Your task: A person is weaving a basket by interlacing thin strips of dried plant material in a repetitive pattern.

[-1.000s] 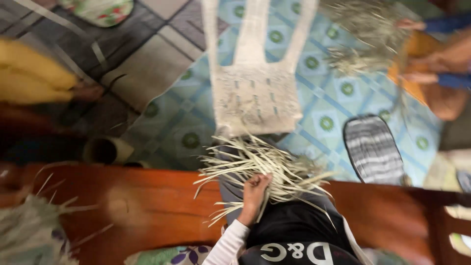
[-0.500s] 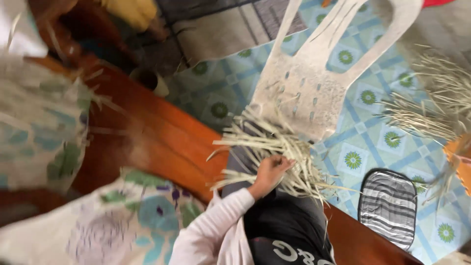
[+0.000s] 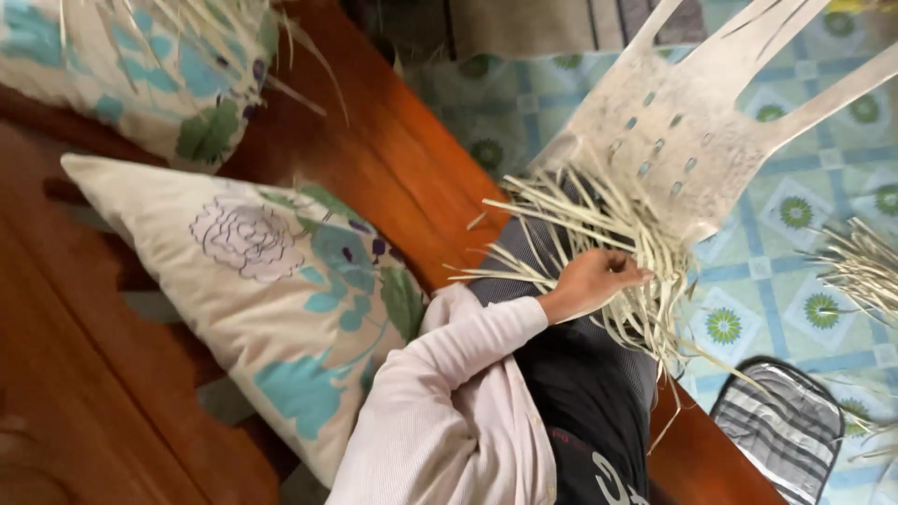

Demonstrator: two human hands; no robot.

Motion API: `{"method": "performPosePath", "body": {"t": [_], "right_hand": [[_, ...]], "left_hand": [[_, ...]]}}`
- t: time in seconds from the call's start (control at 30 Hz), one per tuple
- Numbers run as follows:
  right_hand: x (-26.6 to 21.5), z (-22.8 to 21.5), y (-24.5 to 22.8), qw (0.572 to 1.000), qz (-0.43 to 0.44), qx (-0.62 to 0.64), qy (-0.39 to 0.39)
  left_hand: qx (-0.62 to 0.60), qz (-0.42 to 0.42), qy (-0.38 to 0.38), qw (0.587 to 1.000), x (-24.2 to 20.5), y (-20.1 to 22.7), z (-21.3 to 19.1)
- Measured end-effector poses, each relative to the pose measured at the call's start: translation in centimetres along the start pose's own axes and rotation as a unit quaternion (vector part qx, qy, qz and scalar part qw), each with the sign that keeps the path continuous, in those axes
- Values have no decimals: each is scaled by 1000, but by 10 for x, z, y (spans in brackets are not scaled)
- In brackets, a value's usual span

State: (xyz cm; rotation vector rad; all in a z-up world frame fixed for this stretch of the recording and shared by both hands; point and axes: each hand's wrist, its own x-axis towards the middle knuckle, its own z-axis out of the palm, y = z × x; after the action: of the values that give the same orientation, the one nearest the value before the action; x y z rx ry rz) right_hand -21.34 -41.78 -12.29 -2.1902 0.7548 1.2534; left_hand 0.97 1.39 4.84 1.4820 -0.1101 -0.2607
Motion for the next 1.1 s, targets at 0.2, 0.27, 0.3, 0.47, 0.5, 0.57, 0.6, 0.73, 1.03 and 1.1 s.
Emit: {"method": "performPosePath", "body": {"t": [0.2,0.27,0.3,0.47,0.5,0.57,0.6,0.73,1.03,1.1], "right_hand": [[-100,-23,-103,996,3,80,40],[-123,-32,-126,991,-29,98,92],[-126,-33,-135,982,-30,160,91],[-107,-22,-152,974,-106,156,122],[-107,-26,-160,977,-133,82,146],[-95,-34,-161,975,-148,9,169],[-81,-38,-155,945,-229,2,236],[-41,-62,-163,804,-422,10,420],[-91,-53,-279,679,-575,338,305],[-110,-48,-290,688,-592,294,300]], "left_hand": [[87,-19,-15,996,16,1,12],[104,-9,-15,994,16,-8,8],[104,-6,-17,994,16,-13,6],[56,-36,-11,998,5,-28,-8],[20,-25,2,999,1,-35,-11],[-23,-21,7,1000,-5,-44,-13],[-5,-34,1,999,-4,-47,-13],[69,-7,32,997,13,-75,0],[44,-39,-31,998,1,-40,-6],[56,-25,-49,997,-1,-31,-2]]}}
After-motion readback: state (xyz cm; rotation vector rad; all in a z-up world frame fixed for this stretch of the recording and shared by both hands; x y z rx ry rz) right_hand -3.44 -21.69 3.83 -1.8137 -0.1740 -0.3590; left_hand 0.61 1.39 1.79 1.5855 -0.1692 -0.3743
